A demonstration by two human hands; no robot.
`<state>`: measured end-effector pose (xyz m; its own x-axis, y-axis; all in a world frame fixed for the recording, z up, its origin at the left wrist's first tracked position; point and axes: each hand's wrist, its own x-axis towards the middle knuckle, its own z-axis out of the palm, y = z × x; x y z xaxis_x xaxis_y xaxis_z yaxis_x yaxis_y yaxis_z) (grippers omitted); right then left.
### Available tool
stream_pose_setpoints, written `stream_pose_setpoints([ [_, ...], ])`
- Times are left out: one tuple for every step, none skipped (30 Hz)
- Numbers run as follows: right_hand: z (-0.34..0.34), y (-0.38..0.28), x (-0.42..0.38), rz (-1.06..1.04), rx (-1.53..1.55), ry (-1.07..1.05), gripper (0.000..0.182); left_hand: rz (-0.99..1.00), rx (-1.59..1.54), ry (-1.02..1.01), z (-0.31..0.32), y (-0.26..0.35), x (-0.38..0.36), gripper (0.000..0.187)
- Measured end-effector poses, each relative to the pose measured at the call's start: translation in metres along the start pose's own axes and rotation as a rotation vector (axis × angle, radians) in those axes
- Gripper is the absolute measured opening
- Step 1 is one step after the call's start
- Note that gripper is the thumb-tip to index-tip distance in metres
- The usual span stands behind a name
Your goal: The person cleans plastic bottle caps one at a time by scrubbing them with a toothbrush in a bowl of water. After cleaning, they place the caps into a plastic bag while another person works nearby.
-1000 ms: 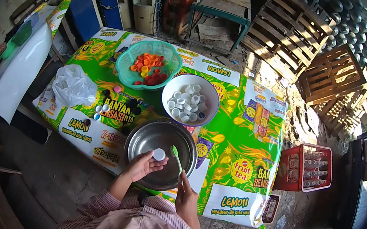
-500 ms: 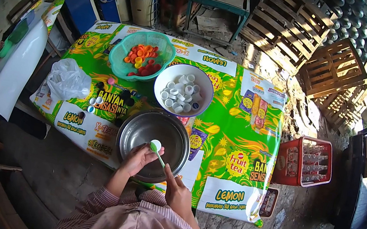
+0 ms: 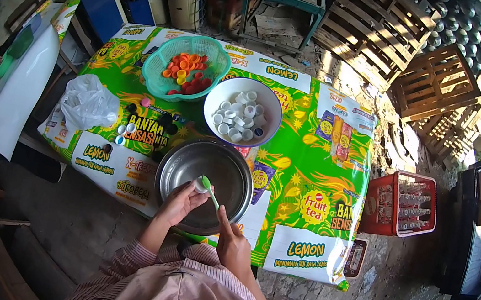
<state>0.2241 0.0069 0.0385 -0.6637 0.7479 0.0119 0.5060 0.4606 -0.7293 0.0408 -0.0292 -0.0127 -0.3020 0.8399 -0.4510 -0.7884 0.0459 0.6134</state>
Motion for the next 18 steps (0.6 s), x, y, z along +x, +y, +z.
stream_pose_setpoints([
  [-0.002,-0.001,0.001,-0.016,-0.015,0.010,0.048,-0.002,-0.001,-0.001,0.001,0.000,-0.001,0.029],
  [-0.003,-0.002,0.003,-0.034,-0.028,0.022,0.050,0.010,0.000,-0.030,0.002,0.002,-0.002,0.029],
  [-0.003,-0.004,0.003,-0.049,-0.039,0.032,0.052,0.020,0.002,-0.058,0.002,0.004,-0.004,0.028],
  [0.001,-0.005,0.000,-0.067,-0.016,-0.007,0.051,0.017,0.003,-0.058,-0.002,0.003,-0.003,0.028],
  [0.005,-0.005,0.001,-0.065,-0.018,-0.004,0.051,-0.002,0.095,-0.034,-0.007,0.002,0.001,0.029],
  [0.008,-0.002,0.005,-0.062,-0.001,0.029,0.051,-0.021,0.185,-0.010,-0.010,0.001,0.004,0.031],
  [0.009,-0.001,0.007,-0.058,0.016,0.059,0.050,-0.042,0.273,0.016,-0.012,-0.002,0.004,0.033],
  [0.008,0.000,0.010,-0.045,-0.016,0.076,0.050,-0.063,0.274,0.022,-0.013,-0.005,0.005,0.036],
  [0.008,-0.002,0.009,-0.041,-0.015,0.078,0.050,-0.066,0.277,0.021,-0.010,-0.003,0.004,0.036],
  [0.006,-0.006,0.007,-0.054,-0.051,0.088,0.050,-0.069,0.253,0.032,-0.007,-0.001,0.002,0.035],
  [0.005,-0.008,0.006,-0.069,-0.088,0.097,0.050,-0.071,0.227,0.043,-0.005,0.001,0.001,0.035],
  [0.007,-0.008,0.001,-0.094,-0.103,0.058,0.052,-0.071,0.227,0.041,-0.004,0.003,0.001,0.035],
  [0.011,-0.006,0.003,-0.095,-0.105,0.060,0.052,-0.097,0.230,0.023,-0.004,0.005,0.002,0.035],
  [0.017,0.000,0.005,-0.093,-0.110,0.072,0.053,-0.124,0.233,0.007,-0.004,0.006,0.002,0.035],
  [0.020,0.001,0.006,-0.089,-0.115,0.081,0.054,-0.128,0.231,0.007,-0.007,0.003,0.002,0.035],
  [0.017,0.004,0.011,-0.073,-0.172,0.073,0.057,-0.127,0.221,-0.021,-0.011,-0.001,0.004,0.036],
  [0.016,0.002,0.009,-0.072,-0.173,0.074,0.057,-0.123,0.213,-0.050,-0.014,-0.003,0.006,0.036],
  [0.012,-0.003,0.008,-0.073,-0.171,0.096,0.058,-0.145,0.218,-0.051,-0.005,0.004,0.001,0.039],
])
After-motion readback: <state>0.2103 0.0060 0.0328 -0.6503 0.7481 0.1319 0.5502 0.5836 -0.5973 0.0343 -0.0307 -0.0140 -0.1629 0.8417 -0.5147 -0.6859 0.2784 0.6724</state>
